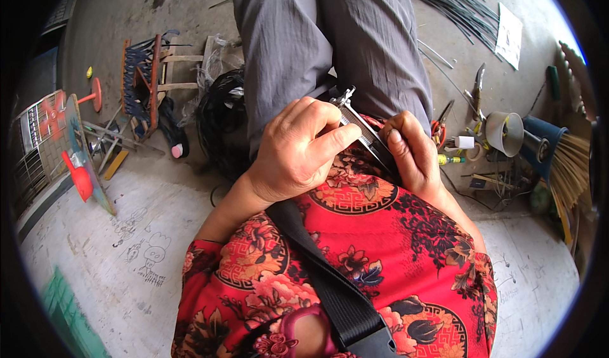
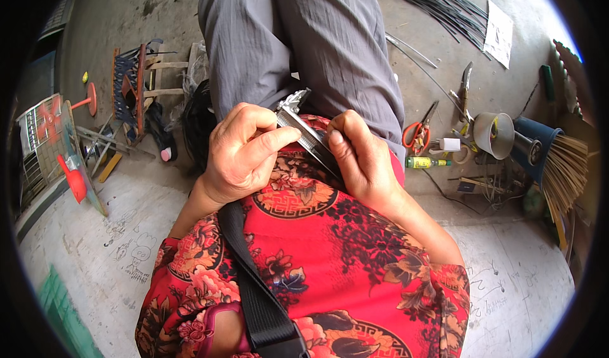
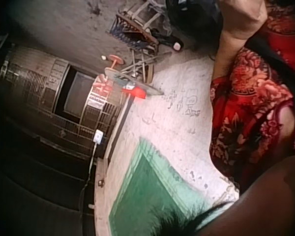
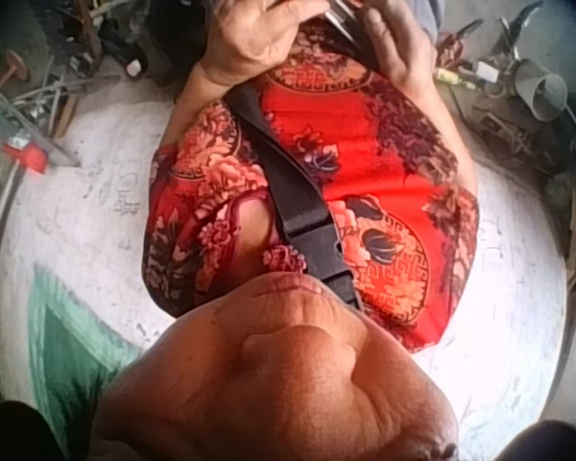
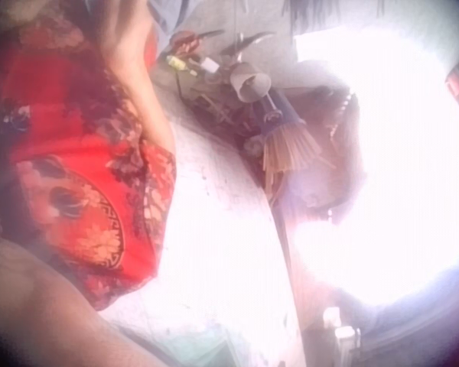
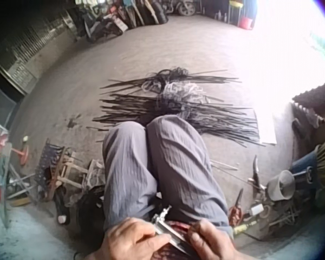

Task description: The person attaches black rods to a net using a fastener tool and finishes by trimming excess material with scissors.

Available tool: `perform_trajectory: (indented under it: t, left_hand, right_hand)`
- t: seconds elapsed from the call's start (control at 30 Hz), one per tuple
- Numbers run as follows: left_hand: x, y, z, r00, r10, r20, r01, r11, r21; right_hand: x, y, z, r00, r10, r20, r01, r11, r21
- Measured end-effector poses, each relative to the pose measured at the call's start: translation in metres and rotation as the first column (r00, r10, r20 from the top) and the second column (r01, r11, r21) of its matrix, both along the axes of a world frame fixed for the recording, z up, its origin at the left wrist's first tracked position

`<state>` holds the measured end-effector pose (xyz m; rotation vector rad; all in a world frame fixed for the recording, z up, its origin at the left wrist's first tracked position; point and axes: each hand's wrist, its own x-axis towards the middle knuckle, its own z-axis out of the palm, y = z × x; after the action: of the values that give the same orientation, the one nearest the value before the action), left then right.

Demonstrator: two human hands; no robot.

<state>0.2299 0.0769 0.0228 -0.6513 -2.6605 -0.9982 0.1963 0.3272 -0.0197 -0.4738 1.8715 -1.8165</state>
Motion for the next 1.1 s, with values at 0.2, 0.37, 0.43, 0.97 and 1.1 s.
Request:
perform_trajectory:
  t: [0.2, 0.37, 0.43, 0.97, 1.1]
  left_hand:
    - [-0.018, 0.019, 0.023, 1.0, -0.016, 0.021, 0.016, 1.0, 0.009]
    - [-0.033, 0.036, 0.025, 0.985, -0.066, 0.161, 0.072, 0.997, -0.034]
    - [-0.035, 0.038, 0.023, 0.983, -0.074, 0.169, 0.078, 0.997, -0.019]
    - [-0.031, 0.01, 0.01, 0.905, 0.03, 0.425, -0.23, 0.873, 0.429]
    - [-0.015, 0.008, 0.005, 0.908, 0.075, 0.412, -0.238, 0.902, 0.361]
  right_hand:
    - [0.004, 0.0, -0.008, 0.997, -0.054, -0.064, 0.052, 0.998, -0.029]
    - [0.007, 0.005, -0.005, 0.995, -0.078, -0.056, 0.076, 0.996, -0.038]
    - [0.008, 0.007, -0.008, 0.995, -0.081, -0.056, 0.08, 0.997, -0.014]
    - [0.005, 0.011, -0.004, 0.999, -0.035, -0.007, 0.034, 0.995, -0.09]
    - [0.003, 0.012, -0.002, 0.999, -0.047, 0.017, 0.048, 0.997, -0.052]
